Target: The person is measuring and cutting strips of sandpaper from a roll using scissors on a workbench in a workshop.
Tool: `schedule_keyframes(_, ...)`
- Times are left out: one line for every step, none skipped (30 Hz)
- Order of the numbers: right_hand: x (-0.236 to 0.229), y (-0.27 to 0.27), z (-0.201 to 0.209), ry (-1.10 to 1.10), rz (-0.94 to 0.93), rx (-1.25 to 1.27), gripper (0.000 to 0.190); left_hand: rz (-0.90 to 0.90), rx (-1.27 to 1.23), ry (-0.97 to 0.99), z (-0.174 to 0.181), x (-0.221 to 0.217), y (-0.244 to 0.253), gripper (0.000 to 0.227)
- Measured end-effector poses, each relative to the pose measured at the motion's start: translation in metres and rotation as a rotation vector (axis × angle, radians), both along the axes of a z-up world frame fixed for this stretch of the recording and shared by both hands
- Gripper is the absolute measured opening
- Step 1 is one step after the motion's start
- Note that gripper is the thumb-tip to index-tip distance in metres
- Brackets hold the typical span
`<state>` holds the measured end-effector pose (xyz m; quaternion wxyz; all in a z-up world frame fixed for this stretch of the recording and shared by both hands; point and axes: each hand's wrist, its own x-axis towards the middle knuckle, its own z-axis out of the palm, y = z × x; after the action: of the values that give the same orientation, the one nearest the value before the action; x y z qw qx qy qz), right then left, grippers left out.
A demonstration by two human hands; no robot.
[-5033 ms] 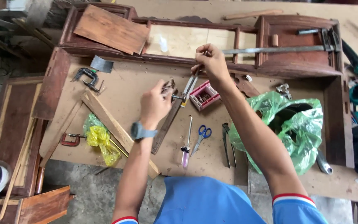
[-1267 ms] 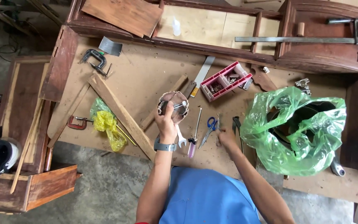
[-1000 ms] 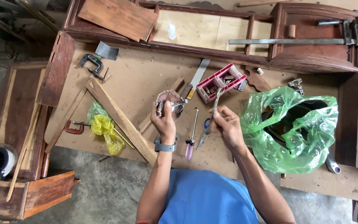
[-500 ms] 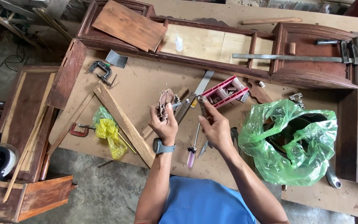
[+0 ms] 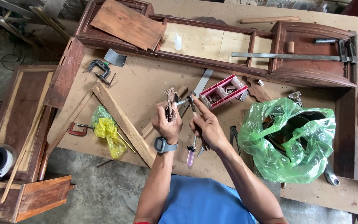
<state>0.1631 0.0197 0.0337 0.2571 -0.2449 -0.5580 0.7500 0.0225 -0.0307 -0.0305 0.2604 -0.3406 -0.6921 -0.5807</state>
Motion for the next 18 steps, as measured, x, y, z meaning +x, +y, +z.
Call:
schedule_keyframes(-0.001, -0.002, -0.006, 0.0, -0.002, 0.0, 0.054, -0.002, 0.0, 0.0, 0.0, 0.002, 0.0, 0.013)
schedule_keyframes(-0.004, -0.003, -0.011, 0.019, -0.042, -0.012, 0.054, -0.005, 0.016, -0.018, 0.001, 0.002, 0.0, 0.013)
schedule_keyframes(-0.006, -0.004, -0.017, 0.038, -0.082, -0.024, 0.054, -0.008, 0.032, -0.036, 0.001, 0.002, 0.001, 0.013)
schedule_keyframes(-0.005, -0.004, -0.017, 0.038, -0.083, -0.024, 0.054, -0.01, 0.032, -0.036, 0.011, 0.008, 0.001, 0.013)
schedule_keyframes(-0.003, -0.004, -0.018, 0.034, -0.092, 0.046, 0.054, -0.034, 0.068, -0.066, 0.021, 0.013, 0.002, 0.016)
schedule_keyframes(-0.001, -0.004, -0.019, 0.029, -0.1, 0.115, 0.054, -0.058, 0.103, -0.097, 0.03, 0.019, 0.002, 0.019)
schedule_keyframes(0.0, -0.006, -0.019, 0.027, -0.1, 0.115, 0.054, -0.058, 0.103, -0.099, 0.023, 0.019, 0.002, 0.019)
schedule_keyframes(0.001, -0.008, -0.019, 0.031, -0.122, 0.162, 0.054, -0.053, 0.097, -0.123, 0.016, 0.018, 0.002, 0.018)
schedule_keyframes(0.003, -0.009, -0.019, 0.035, -0.144, 0.209, 0.054, -0.048, 0.092, -0.148, 0.008, 0.017, 0.003, 0.018)
schedule_keyframes(0.002, -0.012, -0.015, 0.033, -0.145, 0.208, 0.054, -0.049, 0.09, -0.15, 0.011, 0.018, 0.002, 0.018)
schedule_keyframes(0.001, -0.016, -0.012, 0.013, -0.186, 0.263, 0.053, -0.064, 0.098, -0.198, 0.015, 0.019, 0.0, 0.018)
schedule_keyframes(0.0, -0.018, -0.008, -0.006, -0.228, 0.322, 0.052, -0.08, 0.11, -0.245, 0.018, 0.019, 0.001, 0.017)
schedule_keyframes(-0.003, -0.02, -0.003, -0.006, -0.229, 0.324, 0.052, -0.081, 0.112, -0.246, 0.037, 0.023, 0.0, 0.017)
schedule_keyframes(-0.004, -0.022, 0.001, 0.011, -0.282, 0.514, 0.052, -0.136, 0.139, -0.381, 0.055, 0.028, 0.0, 0.019)
schedule_keyframes(-0.005, -0.023, 0.005, 0.029, -0.334, 0.705, 0.053, -0.191, 0.165, -0.517, 0.074, 0.033, 0.0, 0.021)
schedule_keyframes(-0.004, -0.003, -0.026, 0.028, -0.336, 0.706, 0.053, -0.193, 0.166, -0.517, 0.08, 0.031, -0.002, 0.021)
schedule_keyframes(-0.003, 0.017, -0.058, 0.04, -0.297, 0.813, 0.062, -0.294, 0.114, -0.716, 0.085, 0.029, -0.003, 0.024)
schedule_keyframes(0.0, 0.036, -0.09, 0.051, -0.254, 0.917, 0.073, -0.393, 0.059, -0.917, 0.09, 0.028, -0.006, 0.029)
